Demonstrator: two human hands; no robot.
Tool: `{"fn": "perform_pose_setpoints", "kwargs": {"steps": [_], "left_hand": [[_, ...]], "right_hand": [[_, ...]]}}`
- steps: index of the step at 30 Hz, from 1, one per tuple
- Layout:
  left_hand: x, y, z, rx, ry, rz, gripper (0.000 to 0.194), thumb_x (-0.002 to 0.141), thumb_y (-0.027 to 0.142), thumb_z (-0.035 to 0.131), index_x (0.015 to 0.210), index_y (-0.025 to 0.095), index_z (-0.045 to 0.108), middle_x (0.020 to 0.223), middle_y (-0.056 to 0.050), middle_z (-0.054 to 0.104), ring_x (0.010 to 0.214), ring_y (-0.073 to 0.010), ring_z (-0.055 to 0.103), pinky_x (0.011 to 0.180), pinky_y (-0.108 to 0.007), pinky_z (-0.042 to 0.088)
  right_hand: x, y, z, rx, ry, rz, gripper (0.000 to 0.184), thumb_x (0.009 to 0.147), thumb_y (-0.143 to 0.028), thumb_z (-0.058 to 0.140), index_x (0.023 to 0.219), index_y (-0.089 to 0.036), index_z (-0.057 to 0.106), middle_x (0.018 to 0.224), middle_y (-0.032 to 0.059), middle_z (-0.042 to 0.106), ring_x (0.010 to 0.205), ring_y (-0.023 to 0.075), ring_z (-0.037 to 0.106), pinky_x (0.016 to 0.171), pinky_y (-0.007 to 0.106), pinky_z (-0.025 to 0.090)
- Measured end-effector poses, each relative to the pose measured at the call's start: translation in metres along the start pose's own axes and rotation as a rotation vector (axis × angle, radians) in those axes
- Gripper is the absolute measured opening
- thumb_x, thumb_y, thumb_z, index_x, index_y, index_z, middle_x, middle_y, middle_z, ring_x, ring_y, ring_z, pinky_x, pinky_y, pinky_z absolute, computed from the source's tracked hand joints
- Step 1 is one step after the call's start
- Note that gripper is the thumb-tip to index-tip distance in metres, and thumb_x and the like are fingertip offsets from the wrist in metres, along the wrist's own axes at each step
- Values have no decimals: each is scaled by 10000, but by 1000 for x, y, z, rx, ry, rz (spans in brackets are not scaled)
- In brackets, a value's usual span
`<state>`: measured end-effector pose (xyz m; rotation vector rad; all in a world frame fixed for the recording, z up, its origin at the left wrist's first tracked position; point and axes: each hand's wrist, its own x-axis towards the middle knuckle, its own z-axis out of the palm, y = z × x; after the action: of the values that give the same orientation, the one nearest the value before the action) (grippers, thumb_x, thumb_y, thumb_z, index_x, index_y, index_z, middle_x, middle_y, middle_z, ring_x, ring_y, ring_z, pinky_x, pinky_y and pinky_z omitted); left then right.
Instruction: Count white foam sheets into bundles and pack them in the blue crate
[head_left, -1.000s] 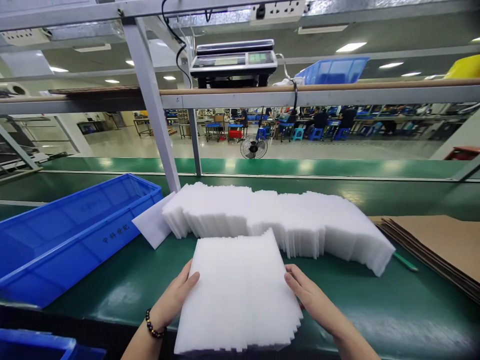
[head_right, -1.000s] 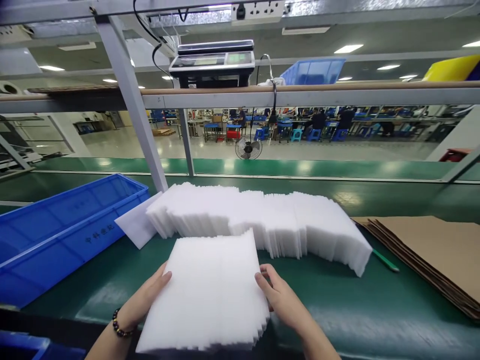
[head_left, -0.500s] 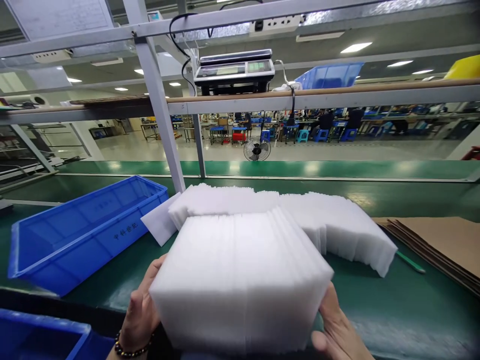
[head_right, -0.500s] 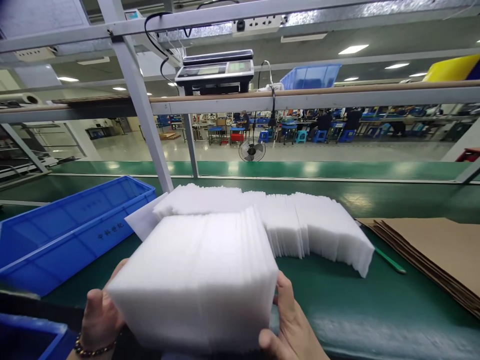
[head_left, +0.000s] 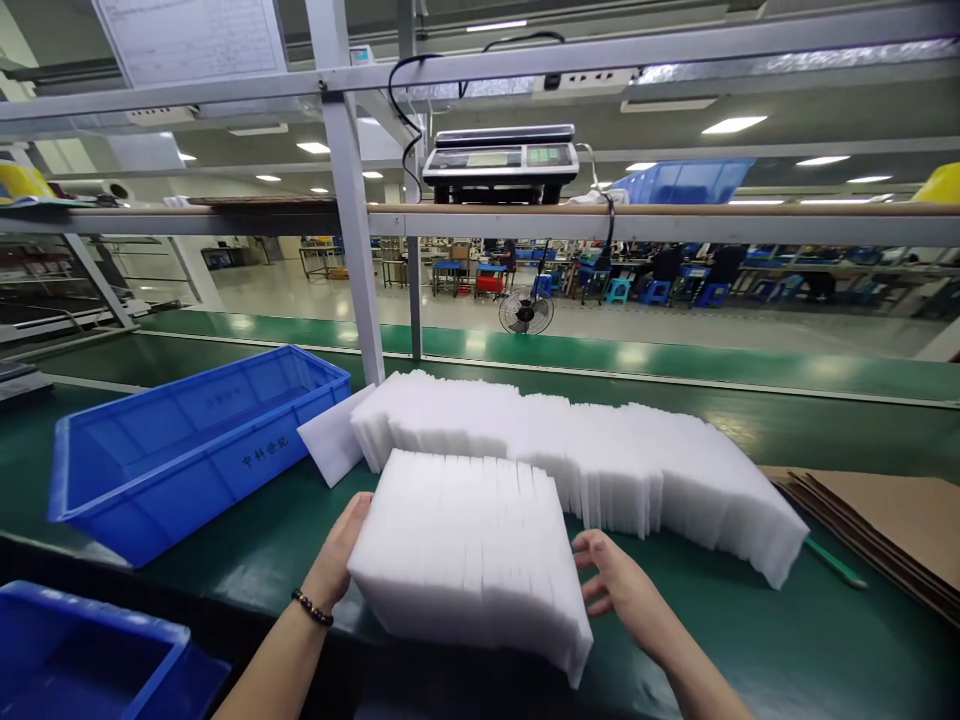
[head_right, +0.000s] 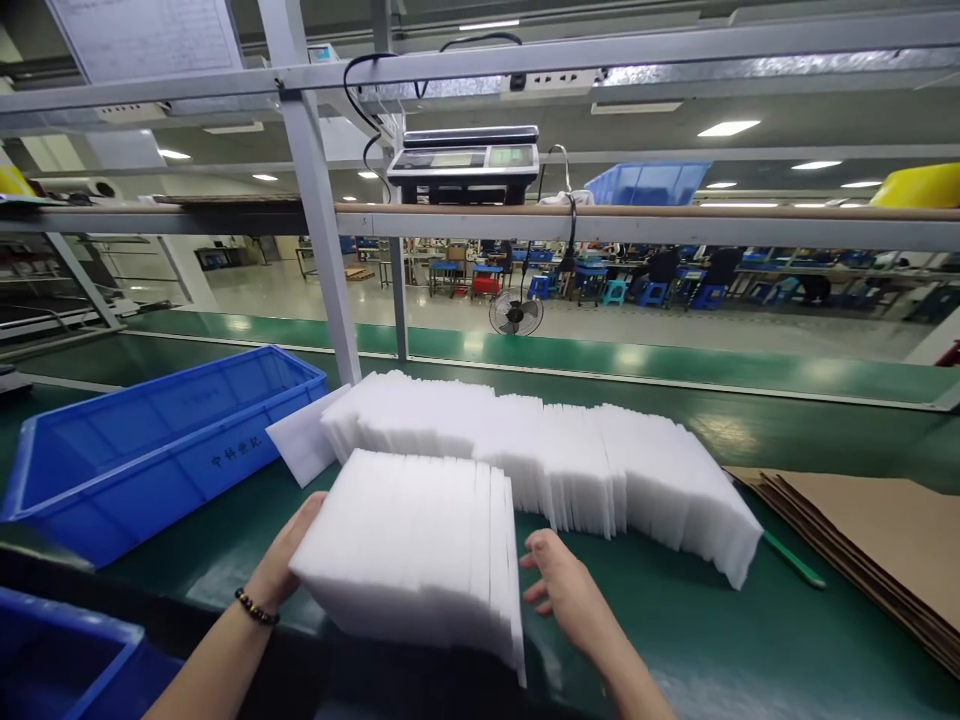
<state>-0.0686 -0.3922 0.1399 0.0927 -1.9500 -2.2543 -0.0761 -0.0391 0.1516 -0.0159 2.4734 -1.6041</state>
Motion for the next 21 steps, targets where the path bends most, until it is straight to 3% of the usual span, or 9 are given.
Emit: {"fn": "perform_pose_setpoints", "kwargs": {"steps": [3, 6, 9, 12, 14, 17, 21], "left_hand": [[6, 8, 3, -36, -84, -83, 447, 825, 531, 417, 941, 141, 602, 862, -57, 625, 800, -191, 549, 729, -290, 415], [-5, 26, 2, -142, -168, -145, 460, 841, 513, 402, 1025, 133, 586, 981, -91, 631, 920, -229, 559, 824, -334, 408], [-30, 48, -12, -308, -178, -80, 446, 854, 502, 379, 1114, 177, 540, 1035, -75, 621, 969, -237, 549, 863, -355, 393], [-54, 59, -30, -441, -99, 31, 511, 824, 567, 358, 1120, 191, 537, 966, -68, 632, 938, -253, 552, 853, -373, 392], [-63, 53, -38, -448, -20, 99, 526, 786, 596, 392, 1072, 187, 557, 920, -64, 622, 872, -246, 553, 812, -360, 403], [-62, 29, -40, -294, 27, 138, 479, 756, 610, 431, 865, 167, 576, 900, -59, 572, 790, -207, 521, 730, -312, 410], [-46, -1, -34, -104, 5, 39, 381, 801, 528, 458, 723, 157, 495, 712, -2, 485, 618, -116, 432, 585, -228, 362]], "right_hand": [[3, -21, 4, -60, -97, 31, 642, 796, -679, 207, 1168, -208, 435, 917, 56, 547, 565, 141, 541, 472, 273, 456], [-9, -41, 9, -116, -163, -26, 673, 812, -663, 196, 1257, -195, 385, 950, 75, 576, 657, 177, 552, 516, 277, 469], [-25, -54, 14, -136, -165, -163, 722, 780, -695, 237, 1326, -224, 269, 1143, 107, 520, 880, 243, 549, 625, 287, 489], [-37, -56, 25, -64, -100, -354, 812, 707, -771, 243, 1322, -240, 232, 1317, 116, 363, 1113, 333, 425, 745, 322, 476], [-39, -51, 35, 12, -62, -402, 857, 661, -815, 216, 1291, -235, 253, 1343, 112, 317, 1168, 365, 358, 788, 343, 461], [-33, -38, 50, 99, -75, -371, 807, 673, -810, 171, 1212, -230, 324, 1308, 108, 349, 1147, 349, 377, 829, 361, 437], [-11, -24, 58, -134, -58, -145, 573, 775, -709, 200, 945, -213, 432, 960, 91, 543, 905, 271, 515, 783, 378, 426]]}}
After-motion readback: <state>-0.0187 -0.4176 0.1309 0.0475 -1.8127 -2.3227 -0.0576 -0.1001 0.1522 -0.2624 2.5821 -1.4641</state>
